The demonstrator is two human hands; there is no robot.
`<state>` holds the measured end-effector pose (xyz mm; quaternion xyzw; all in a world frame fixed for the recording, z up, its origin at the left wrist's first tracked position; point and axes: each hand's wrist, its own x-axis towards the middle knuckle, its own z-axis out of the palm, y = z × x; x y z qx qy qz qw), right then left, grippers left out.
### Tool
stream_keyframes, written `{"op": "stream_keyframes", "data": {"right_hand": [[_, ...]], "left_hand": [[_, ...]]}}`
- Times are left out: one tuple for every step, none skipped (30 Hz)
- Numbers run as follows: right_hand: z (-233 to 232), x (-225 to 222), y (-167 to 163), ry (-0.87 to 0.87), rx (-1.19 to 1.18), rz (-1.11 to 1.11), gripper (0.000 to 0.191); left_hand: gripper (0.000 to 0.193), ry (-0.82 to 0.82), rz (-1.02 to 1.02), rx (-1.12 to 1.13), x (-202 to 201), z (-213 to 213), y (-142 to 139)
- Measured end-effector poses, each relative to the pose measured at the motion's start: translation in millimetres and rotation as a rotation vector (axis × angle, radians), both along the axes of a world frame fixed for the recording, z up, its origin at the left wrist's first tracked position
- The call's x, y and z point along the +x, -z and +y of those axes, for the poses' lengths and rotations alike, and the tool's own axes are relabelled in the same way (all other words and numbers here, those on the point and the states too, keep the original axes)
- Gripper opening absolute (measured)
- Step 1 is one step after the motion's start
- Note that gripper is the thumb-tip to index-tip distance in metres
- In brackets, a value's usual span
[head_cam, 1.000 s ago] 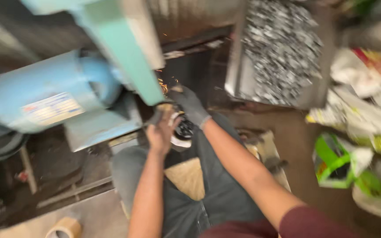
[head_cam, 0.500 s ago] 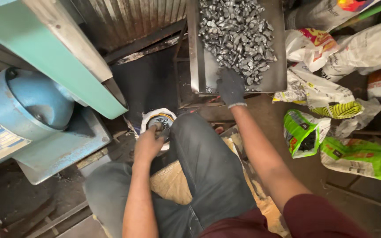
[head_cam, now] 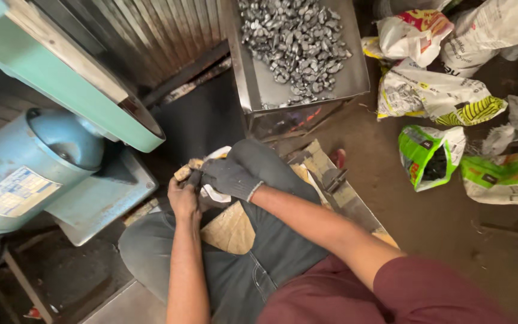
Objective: The person sits on the floor at a bench grinder and grinds small metal pieces against the spinning abrasive wheel, producing sparks, then places the ground pieces onto a tray filled with similar finished pieces. They repeatedly pick up pieces from a container, grind them, and set them aside.
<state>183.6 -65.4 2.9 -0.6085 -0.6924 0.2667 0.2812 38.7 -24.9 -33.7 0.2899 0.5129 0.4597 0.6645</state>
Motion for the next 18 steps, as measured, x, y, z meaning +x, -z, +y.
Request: {"op": "stream_keyframes", "data": {"right_hand": [[0, 2, -2, -0.057, 0.029, -0.03, 0.025], [1, 4, -4, -0.045, 0.01, -0.065, 0.024], [2, 7, -8, -0.045, -0.017, -0.1, 0.023], [1, 9, -15, -0.06, -0.048, -0.136, 0.022], [1, 10, -24, -0.082, -0.009, -0.078, 0.023], [2, 13, -32, -0.103, 0.022, -0.017, 0.024], [3, 15, -40, -0.127, 0.046, 0.048, 0.025], [6, 16, -47, -0.201, -0.042, 0.179, 0.027], [10, 19, -52, -0.26, -0.127, 0.307, 0.028], [16, 22, -56, -0.309, -0.207, 0.436, 0.029], [23, 24, -58, -0.347, -0.186, 0.395, 0.031], [30, 25, -58, -0.385, -0.17, 0.355, 0.033], [37, 24, -55, -0.422, -0.149, 0.314, 0.036], [44, 22, -51, -0.416, -0.14, 0.321, 0.036], [50, 18, -45, -0.407, -0.126, 0.326, 0.036], [56, 12, -38, -0.401, -0.114, 0.33, 0.036], [60, 5, -30, -0.328, -0.186, 0.377, 0.037], [63, -3, -21, -0.251, -0.252, 0.424, 0.039]], "left_hand": [[0.037, 0.009, 0.073, 0.059, -4, -3, -1], [0.039, 0.01, 0.148, 0.113, -7, -5, -2], [0.041, 0.0, 0.224, 0.157, -10, -7, -3], [0.042, 0.018, 0.211, 0.224, -13, -8, -4], [0.044, 0.028, 0.199, 0.286, -17, -9, -5], [0.046, 0.04, 0.19, 0.344, -20, -9, -6], [0.047, 0.04, 0.204, 0.378, -24, -8, -7], [0.048, 0.046, 0.222, 0.411, -27, -7, -8], [0.048, 0.065, 0.236, 0.452, -31, -5, -9], [0.049, 0.07, 0.139, 0.425, -36, -3, -10], [0.05, 0.078, 0.041, 0.394, -40, 0, -10], [0.052, 0.083, -0.056, 0.358, -44, 3, -10], [0.044, 0.079, 0.078, 0.376, -48, 6, -10], [0.037, 0.083, 0.212, 0.399, -51, 10, -9], [0.029, 0.088, 0.344, 0.425, -54, 13, -8], [0.024, 0.098, 0.362, 0.342, -56, 17, -7], [0.022, 0.106, 0.381, 0.26, -57, 20, -5], [0.023, 0.116, 0.4, 0.182, -57, 23, -3]]}}
